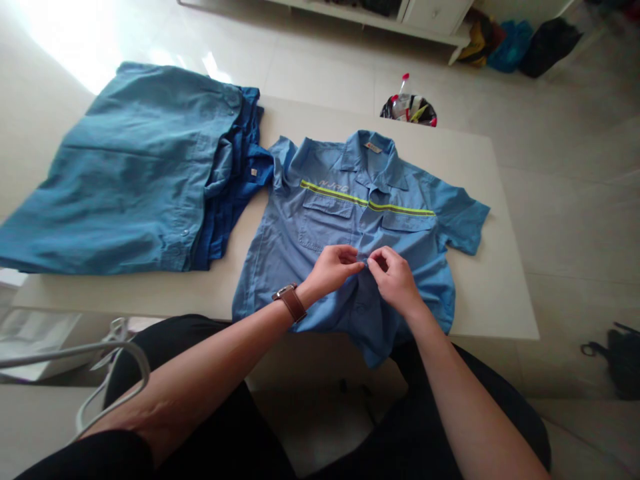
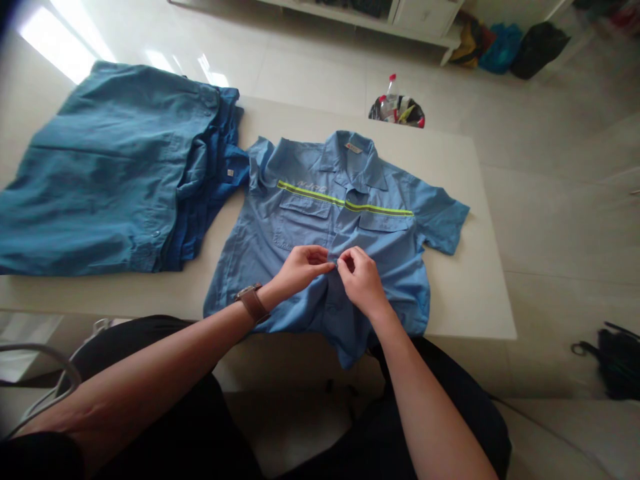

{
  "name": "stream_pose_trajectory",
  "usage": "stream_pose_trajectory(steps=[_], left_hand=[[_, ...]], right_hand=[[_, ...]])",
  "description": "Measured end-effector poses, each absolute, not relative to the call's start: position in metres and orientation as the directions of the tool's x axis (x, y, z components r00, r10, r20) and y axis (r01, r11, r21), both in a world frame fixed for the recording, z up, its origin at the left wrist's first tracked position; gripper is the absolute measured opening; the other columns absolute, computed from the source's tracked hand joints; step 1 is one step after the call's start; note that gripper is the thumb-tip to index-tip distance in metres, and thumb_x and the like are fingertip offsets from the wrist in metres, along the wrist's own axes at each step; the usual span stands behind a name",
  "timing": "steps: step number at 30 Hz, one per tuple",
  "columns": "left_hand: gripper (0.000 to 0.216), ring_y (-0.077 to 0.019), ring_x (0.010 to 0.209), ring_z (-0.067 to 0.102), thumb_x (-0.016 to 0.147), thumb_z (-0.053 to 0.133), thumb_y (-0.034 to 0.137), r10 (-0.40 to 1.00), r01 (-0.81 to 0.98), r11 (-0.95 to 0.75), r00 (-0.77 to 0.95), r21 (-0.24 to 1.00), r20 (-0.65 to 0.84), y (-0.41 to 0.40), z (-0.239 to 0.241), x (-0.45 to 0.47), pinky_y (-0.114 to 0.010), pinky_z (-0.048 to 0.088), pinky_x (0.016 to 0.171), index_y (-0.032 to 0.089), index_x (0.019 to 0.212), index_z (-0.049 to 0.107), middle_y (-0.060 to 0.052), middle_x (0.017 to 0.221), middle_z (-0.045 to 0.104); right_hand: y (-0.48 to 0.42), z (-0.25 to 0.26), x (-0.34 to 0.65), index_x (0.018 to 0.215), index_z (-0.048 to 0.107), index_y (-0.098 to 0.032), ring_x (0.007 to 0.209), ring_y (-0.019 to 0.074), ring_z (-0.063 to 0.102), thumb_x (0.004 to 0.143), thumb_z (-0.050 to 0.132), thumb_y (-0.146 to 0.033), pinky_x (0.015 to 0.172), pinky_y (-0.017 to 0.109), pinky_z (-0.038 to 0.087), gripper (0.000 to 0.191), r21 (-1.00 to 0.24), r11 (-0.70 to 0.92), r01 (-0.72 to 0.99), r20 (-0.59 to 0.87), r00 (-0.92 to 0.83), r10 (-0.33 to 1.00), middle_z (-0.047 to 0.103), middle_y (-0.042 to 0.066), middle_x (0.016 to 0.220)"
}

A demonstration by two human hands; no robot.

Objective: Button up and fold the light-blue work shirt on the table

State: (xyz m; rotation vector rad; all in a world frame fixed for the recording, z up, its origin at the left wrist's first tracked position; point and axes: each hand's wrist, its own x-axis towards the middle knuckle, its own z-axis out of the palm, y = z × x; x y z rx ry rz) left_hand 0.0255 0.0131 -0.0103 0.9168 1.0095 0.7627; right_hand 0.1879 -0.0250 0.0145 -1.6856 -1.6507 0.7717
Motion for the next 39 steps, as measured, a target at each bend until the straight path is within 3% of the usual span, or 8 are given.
stream_pose_trajectory(steps=[10, 16, 20, 22, 25, 29, 33, 39], left_hand=[[0.025, -0.0076, 0.060, 0.057, 0.070, 0.077, 0.005, 0.862, -0.059, 0.344, 0.417, 0.937, -0.290, 0.014, -0.007, 0.025, -0.019, 0.042, 0.058, 0.012, 0.093, 0.072, 0.000, 0.075, 0.069], [0.019, -0.0124, 0.070, 0.061, 0.076, 0.067, 0.005, 0.844, 0.156, -0.003, 0.529, 0.988, -0.081, 0.003, 0.000, 0.022, -0.022, 0.045, 0.068, 0.019, 0.087, 0.072, -0.001, 0.078, 0.071], [0.019, -0.0150, 0.068, 0.063, 0.080, 0.066, 0.009, 0.754, 0.225, -0.091, 0.652, 0.970, -0.080, -0.003, 0.000, 0.023, -0.025, 0.045, 0.070, 0.021, 0.091, 0.075, -0.001, 0.076, 0.071], [0.018, -0.0185, 0.077, 0.066, 0.082, 0.067, 0.013, 0.746, 0.252, -0.133, 0.663, 0.958, -0.071, -0.002, -0.001, 0.022, -0.028, 0.048, 0.078, 0.022, 0.094, 0.076, -0.004, 0.083, 0.073], [0.024, -0.0282, 0.112, 0.064, 0.084, 0.069, 0.020, 0.807, 0.380, -0.247, 0.590, 0.891, -0.029, 0.000, -0.005, 0.016, -0.039, 0.045, 0.105, 0.023, 0.107, 0.076, -0.011, 0.112, 0.074], [0.052, -0.0413, 0.154, 0.026, 0.088, 0.069, 0.027, 0.810, 0.602, -0.351, 0.580, 0.717, -0.091, 0.001, -0.014, 0.005, -0.065, 0.014, 0.124, 0.027, 0.140, 0.063, -0.012, 0.161, 0.045], [0.061, -0.0454, 0.157, 0.016, 0.089, 0.069, 0.028, 0.762, 0.661, -0.400, 0.625, 0.635, -0.171, -0.005, -0.016, 0.002, -0.069, 0.013, 0.122, 0.032, 0.149, 0.055, -0.010, 0.169, 0.034], [0.051, -0.0502, 0.148, 0.029, 0.089, 0.067, 0.025, 0.766, 0.705, -0.449, 0.620, 0.549, -0.170, -0.020, -0.001, 0.008, -0.073, 0.021, 0.115, 0.027, 0.140, 0.062, -0.017, 0.161, 0.043]], right_hand=[[-0.022, -0.006, 0.198, 0.073, 0.055, -0.023, 0.061, 0.0164, 0.056, 0.082, 0.059, -0.045, 0.059, 0.028, 0.044, 0.024, -0.894, -0.271, 0.356, -0.263, 0.072, 0.962, 0.058, -0.002, 0.063], [-0.022, -0.006, 0.199, 0.086, 0.057, -0.022, 0.068, 0.0180, 0.061, 0.081, 0.067, -0.052, 0.064, 0.031, 0.050, 0.031, -0.849, -0.237, 0.472, -0.131, 0.247, 0.960, 0.065, 0.001, 0.080], [-0.022, -0.005, 0.203, 0.092, 0.056, -0.023, 0.061, 0.0167, 0.061, 0.075, 0.070, -0.041, 0.063, 0.031, 0.049, 0.028, -0.752, -0.209, 0.625, -0.024, 0.291, 0.956, 0.067, 0.002, 0.080], [-0.023, -0.004, 0.206, 0.089, 0.057, -0.023, 0.059, 0.0174, 0.062, 0.076, 0.065, -0.034, 0.061, 0.030, 0.048, 0.019, -0.717, -0.198, 0.669, -0.012, 0.272, 0.962, 0.067, 0.001, 0.074], [-0.023, -0.002, 0.210, 0.092, 0.058, -0.024, 0.059, 0.0185, 0.062, 0.074, 0.061, -0.026, 0.061, 0.030, 0.047, 0.019, -0.682, -0.187, 0.707, 0.013, 0.267, 0.964, 0.064, -0.001, 0.069], [-0.024, 0.001, 0.213, 0.106, 0.058, -0.024, 0.058, 0.0178, 0.060, 0.073, 0.058, -0.020, 0.063, 0.029, 0.045, 0.034, -0.635, -0.195, 0.748, 0.021, 0.269, 0.963, 0.058, -0.005, 0.066], [-0.026, -0.003, 0.215, 0.117, 0.060, -0.025, 0.067, 0.0187, 0.061, 0.073, 0.056, -0.014, 0.066, 0.030, 0.048, 0.046, -0.604, -0.117, 0.788, 0.039, 0.177, 0.983, 0.062, -0.001, 0.081], [-0.027, -0.007, 0.215, 0.122, 0.065, -0.025, 0.092, 0.0232, 0.066, 0.068, 0.052, -0.004, 0.083, 0.036, 0.056, 0.059, -0.587, -0.012, 0.809, 0.026, 0.034, 0.999, 0.065, 0.009, 0.115]])
